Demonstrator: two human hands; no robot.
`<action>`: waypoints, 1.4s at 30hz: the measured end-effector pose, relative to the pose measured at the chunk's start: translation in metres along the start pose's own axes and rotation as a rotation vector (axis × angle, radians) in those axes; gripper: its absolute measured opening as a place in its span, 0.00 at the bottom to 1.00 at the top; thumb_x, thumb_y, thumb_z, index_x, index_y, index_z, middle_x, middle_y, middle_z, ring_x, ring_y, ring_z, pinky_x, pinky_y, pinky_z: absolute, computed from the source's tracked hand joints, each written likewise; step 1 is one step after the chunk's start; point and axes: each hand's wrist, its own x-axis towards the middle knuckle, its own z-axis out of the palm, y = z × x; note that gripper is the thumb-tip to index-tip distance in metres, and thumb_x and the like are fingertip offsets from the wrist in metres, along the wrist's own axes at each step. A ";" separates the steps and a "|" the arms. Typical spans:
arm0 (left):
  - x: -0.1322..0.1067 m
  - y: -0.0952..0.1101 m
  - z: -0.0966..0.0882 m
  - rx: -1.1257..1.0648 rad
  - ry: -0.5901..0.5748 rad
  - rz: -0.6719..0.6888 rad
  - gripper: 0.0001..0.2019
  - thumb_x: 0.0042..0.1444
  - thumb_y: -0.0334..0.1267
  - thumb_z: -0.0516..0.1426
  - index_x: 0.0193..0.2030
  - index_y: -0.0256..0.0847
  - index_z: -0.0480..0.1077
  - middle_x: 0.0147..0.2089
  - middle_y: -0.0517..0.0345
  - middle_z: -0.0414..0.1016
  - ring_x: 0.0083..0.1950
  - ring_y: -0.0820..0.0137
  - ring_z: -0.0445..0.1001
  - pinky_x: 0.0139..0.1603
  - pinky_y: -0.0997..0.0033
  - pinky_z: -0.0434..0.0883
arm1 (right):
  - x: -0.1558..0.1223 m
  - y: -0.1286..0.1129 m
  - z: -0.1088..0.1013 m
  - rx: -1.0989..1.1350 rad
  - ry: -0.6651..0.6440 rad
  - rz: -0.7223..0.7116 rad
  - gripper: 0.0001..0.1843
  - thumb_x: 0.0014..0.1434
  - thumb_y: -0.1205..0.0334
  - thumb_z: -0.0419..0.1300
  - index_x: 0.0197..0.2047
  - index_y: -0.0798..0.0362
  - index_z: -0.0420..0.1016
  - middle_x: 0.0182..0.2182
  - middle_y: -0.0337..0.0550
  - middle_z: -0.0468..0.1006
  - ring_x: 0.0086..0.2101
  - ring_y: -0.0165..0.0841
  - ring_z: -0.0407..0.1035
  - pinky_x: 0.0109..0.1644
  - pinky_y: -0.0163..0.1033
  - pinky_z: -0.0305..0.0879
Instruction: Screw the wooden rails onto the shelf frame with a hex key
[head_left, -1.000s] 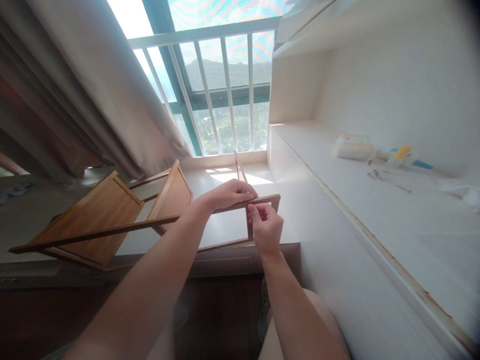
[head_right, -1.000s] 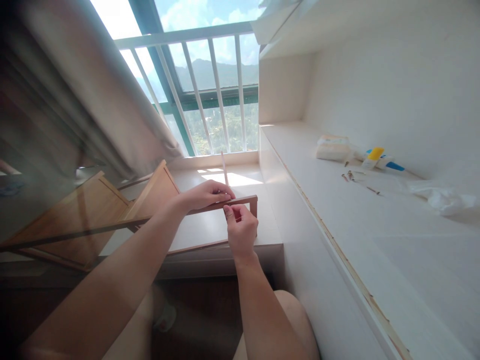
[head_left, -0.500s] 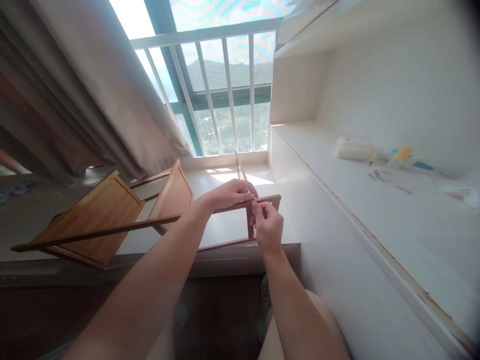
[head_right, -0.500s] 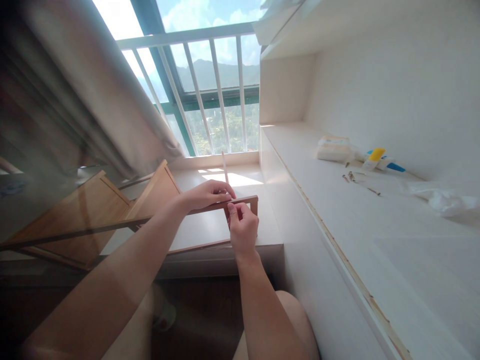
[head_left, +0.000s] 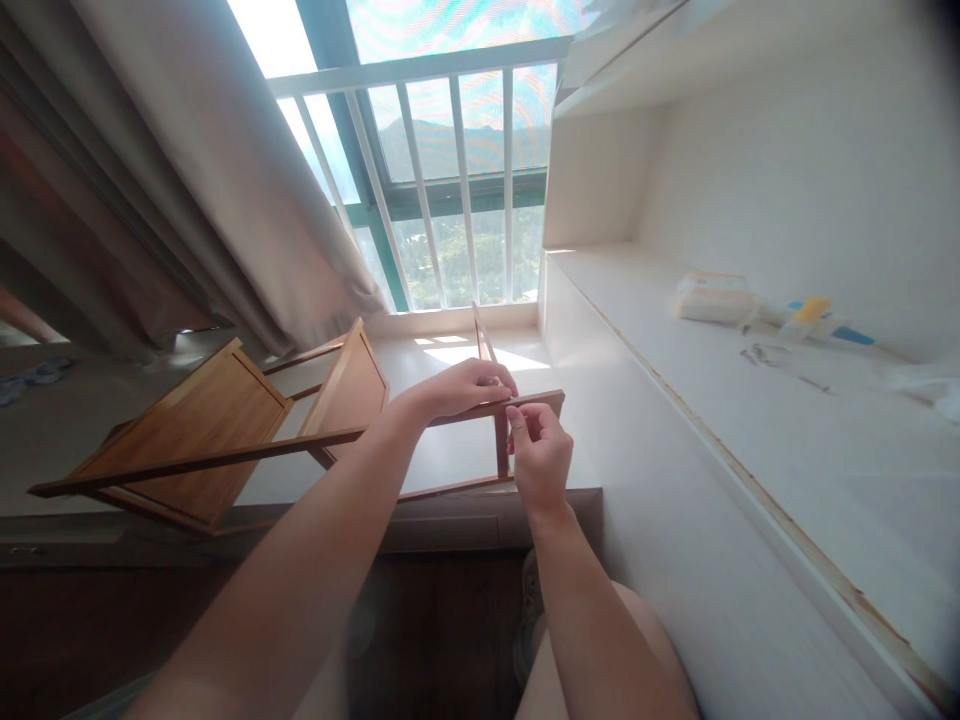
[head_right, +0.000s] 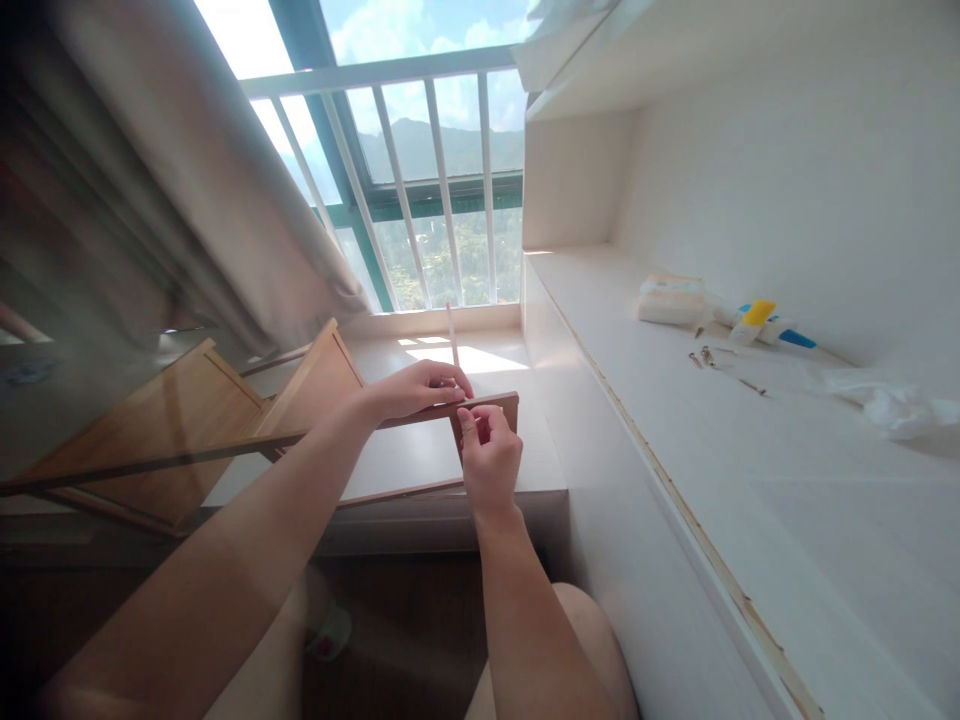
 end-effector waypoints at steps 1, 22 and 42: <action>0.000 0.000 0.000 -0.005 -0.002 -0.003 0.13 0.59 0.43 0.55 0.42 0.37 0.75 0.32 0.57 0.73 0.33 0.73 0.68 0.34 0.72 0.63 | 0.000 0.001 0.000 -0.005 -0.009 -0.004 0.17 0.62 0.46 0.58 0.36 0.52 0.74 0.19 0.35 0.70 0.22 0.30 0.65 0.28 0.34 0.62; 0.000 0.000 0.003 -0.052 0.000 -0.032 0.14 0.59 0.46 0.56 0.42 0.37 0.74 0.32 0.57 0.74 0.33 0.73 0.70 0.33 0.73 0.64 | 0.001 -0.004 -0.006 0.008 -0.101 -0.019 0.18 0.64 0.49 0.55 0.31 0.52 0.74 0.19 0.35 0.69 0.22 0.30 0.64 0.28 0.35 0.60; -0.002 0.001 0.005 -0.105 -0.024 -0.050 0.17 0.57 0.51 0.58 0.42 0.37 0.73 0.26 0.58 0.71 0.27 0.74 0.67 0.30 0.73 0.63 | 0.000 -0.004 0.009 0.586 -0.143 0.356 0.19 0.59 0.46 0.59 0.30 0.56 0.73 0.14 0.35 0.67 0.14 0.27 0.60 0.16 0.32 0.53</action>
